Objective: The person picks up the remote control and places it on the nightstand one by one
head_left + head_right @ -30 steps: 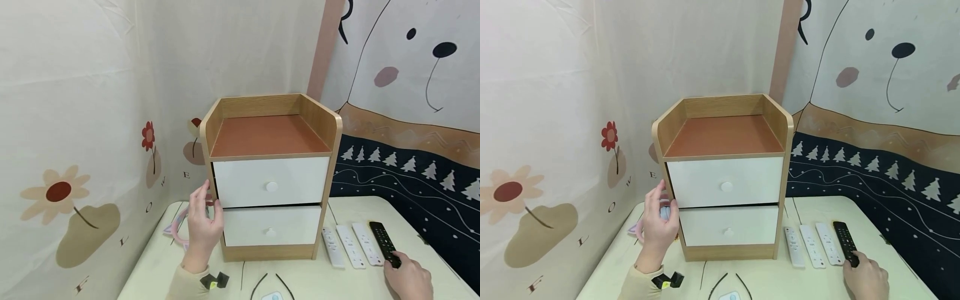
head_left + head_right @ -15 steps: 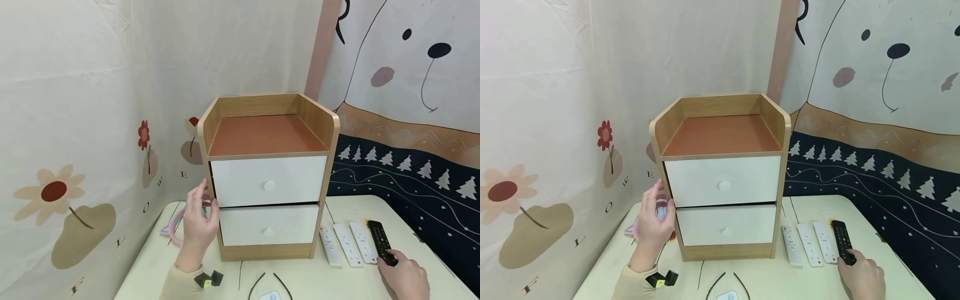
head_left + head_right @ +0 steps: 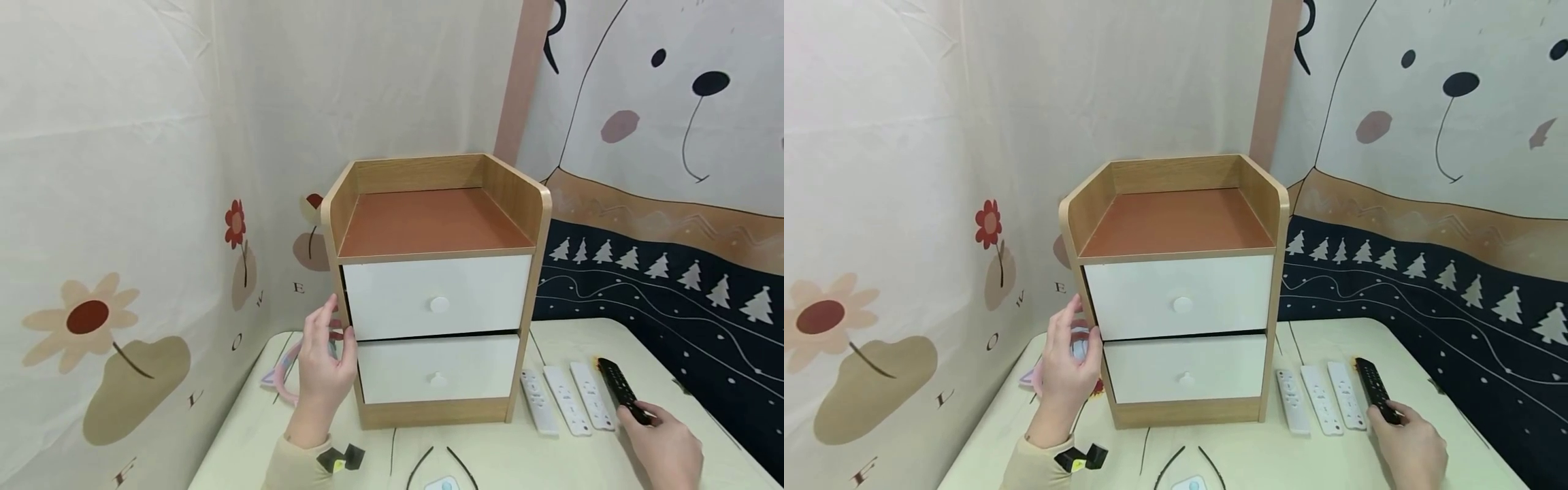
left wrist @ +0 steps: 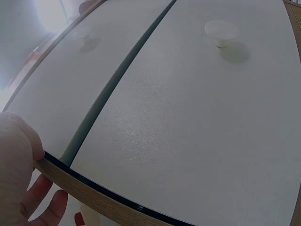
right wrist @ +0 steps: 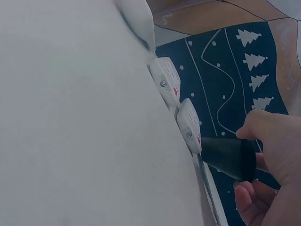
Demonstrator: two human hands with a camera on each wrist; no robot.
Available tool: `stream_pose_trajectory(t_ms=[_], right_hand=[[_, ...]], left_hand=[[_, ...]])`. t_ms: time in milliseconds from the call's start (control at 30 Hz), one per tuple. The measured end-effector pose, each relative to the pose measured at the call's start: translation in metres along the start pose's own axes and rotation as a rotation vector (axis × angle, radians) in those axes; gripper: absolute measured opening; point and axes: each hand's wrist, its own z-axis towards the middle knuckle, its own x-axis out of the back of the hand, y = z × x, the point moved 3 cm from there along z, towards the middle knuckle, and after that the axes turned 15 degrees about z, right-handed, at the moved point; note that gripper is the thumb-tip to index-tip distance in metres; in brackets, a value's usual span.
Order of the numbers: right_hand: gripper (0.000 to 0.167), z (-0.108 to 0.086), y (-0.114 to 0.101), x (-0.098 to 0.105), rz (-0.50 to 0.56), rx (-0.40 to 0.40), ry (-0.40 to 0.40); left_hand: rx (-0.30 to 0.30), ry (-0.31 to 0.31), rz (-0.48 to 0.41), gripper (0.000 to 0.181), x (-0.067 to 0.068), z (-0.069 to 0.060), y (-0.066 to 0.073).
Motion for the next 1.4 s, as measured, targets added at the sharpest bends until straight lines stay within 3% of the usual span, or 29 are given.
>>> stream_pose_trajectory(t_ms=[300, 500, 700, 833, 1000, 1300, 1400], right_hand=[[0.055, -0.011, -0.02, 0.004, 0.104, 0.1, 0.11], [0.044, -0.032, -0.049, 0.002, 0.212, 0.261, 0.217], [0.034, -0.058, -0.086, 0.001, 0.471, 0.49, 0.327], [0.034, -0.07, -0.118, 0.005, 0.628, 0.636, 0.316], [0.035, -0.083, -0.155, 0.015, 0.747, 0.748, 0.291], [0.034, -0.117, -0.209, 0.025, 1.21, 1.017, 0.242], [0.03, -0.128, -0.228, 0.023, 1.276, 1.118, 0.208]], left_hand=[[-0.003, 0.0, 0.001, 0.073, -0.001, -0.001, -0.001], [-0.009, 0.002, 0.01, 0.073, 0.0, -0.001, -0.002], [-0.023, 0.006, 0.003, 0.072, -0.002, 0.0, -0.002], [-0.016, 0.009, -0.002, 0.072, -0.003, 0.0, -0.001], [-0.008, 0.01, -0.012, 0.073, -0.003, 0.0, 0.0], [0.001, 0.001, -0.009, 0.074, -0.002, 0.0, 0.001], [0.004, -0.005, -0.003, 0.074, -0.001, 0.0, 0.001]])
